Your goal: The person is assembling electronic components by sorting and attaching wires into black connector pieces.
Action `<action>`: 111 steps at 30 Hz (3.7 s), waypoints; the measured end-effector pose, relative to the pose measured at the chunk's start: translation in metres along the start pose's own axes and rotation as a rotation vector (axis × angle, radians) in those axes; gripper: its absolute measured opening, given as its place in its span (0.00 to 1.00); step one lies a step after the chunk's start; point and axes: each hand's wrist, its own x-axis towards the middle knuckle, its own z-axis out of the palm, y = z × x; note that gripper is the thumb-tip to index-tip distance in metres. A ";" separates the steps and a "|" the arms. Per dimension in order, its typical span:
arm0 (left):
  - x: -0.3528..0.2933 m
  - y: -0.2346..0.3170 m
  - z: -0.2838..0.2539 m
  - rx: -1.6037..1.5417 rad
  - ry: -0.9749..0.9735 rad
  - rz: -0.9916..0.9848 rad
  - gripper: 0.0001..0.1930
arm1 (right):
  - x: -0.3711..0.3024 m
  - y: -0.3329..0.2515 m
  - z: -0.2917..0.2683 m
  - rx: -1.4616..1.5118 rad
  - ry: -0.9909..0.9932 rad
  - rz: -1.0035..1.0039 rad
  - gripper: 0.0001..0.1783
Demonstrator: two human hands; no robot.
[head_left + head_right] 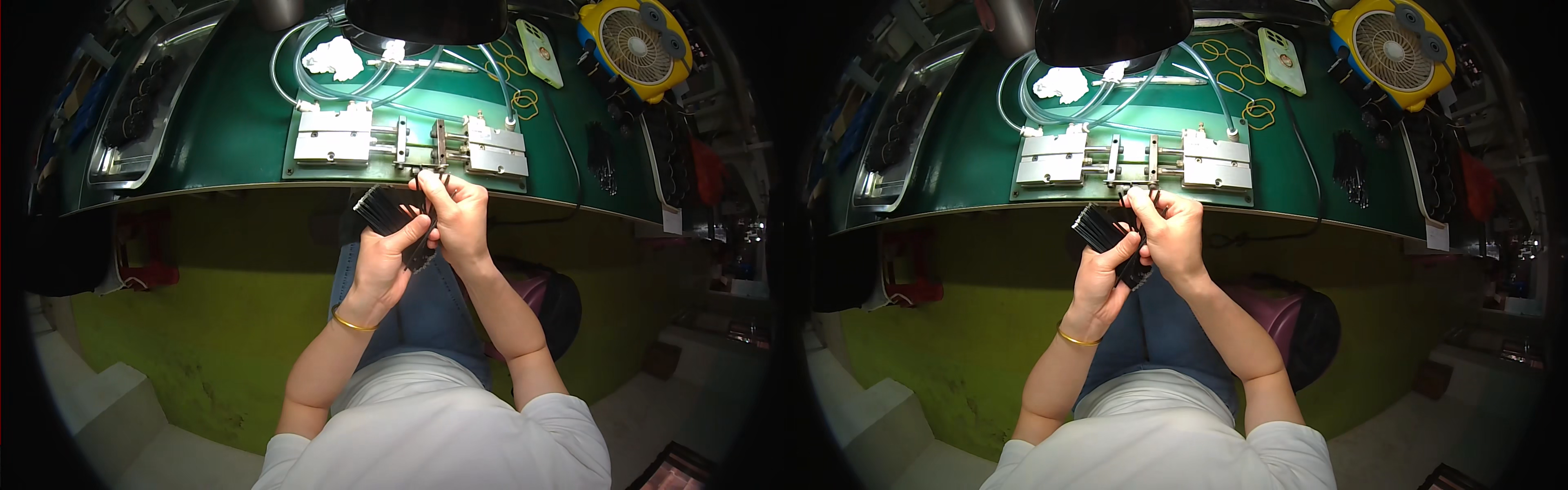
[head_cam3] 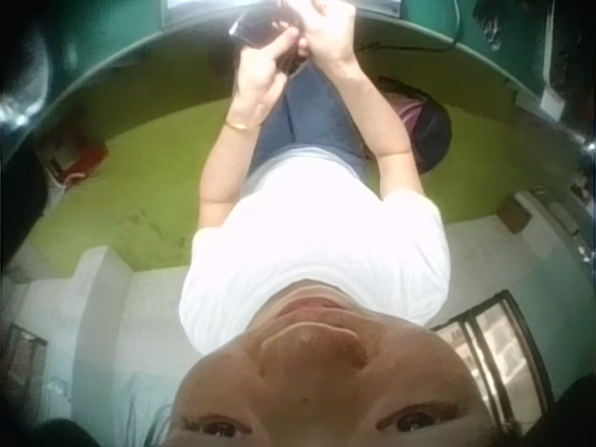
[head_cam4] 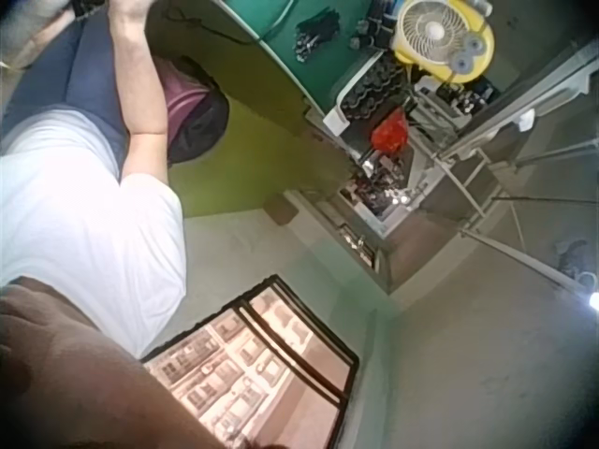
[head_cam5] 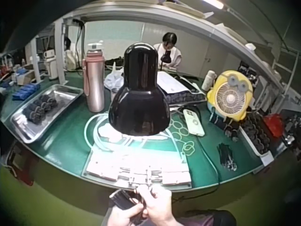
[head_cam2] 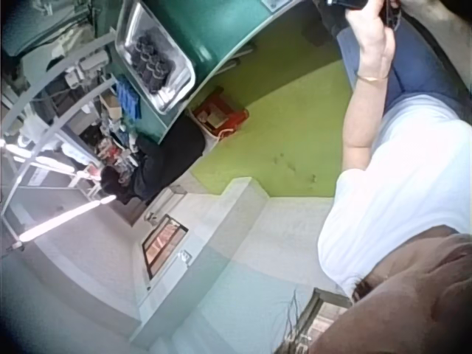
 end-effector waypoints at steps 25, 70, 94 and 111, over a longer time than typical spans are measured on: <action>-0.002 0.003 0.000 0.009 0.041 0.000 0.05 | -0.002 0.002 0.004 0.000 0.044 -0.024 0.13; 0.002 0.003 0.003 0.016 0.036 -0.042 0.03 | 0.001 0.004 0.002 0.035 0.030 -0.033 0.13; -0.008 0.025 0.006 0.101 -0.070 -0.092 0.04 | -0.006 -0.007 0.005 -0.030 0.039 0.043 0.12; -0.007 0.014 -0.011 0.188 -0.067 -0.017 0.07 | -0.012 -0.005 0.005 -0.130 -0.047 -0.127 0.11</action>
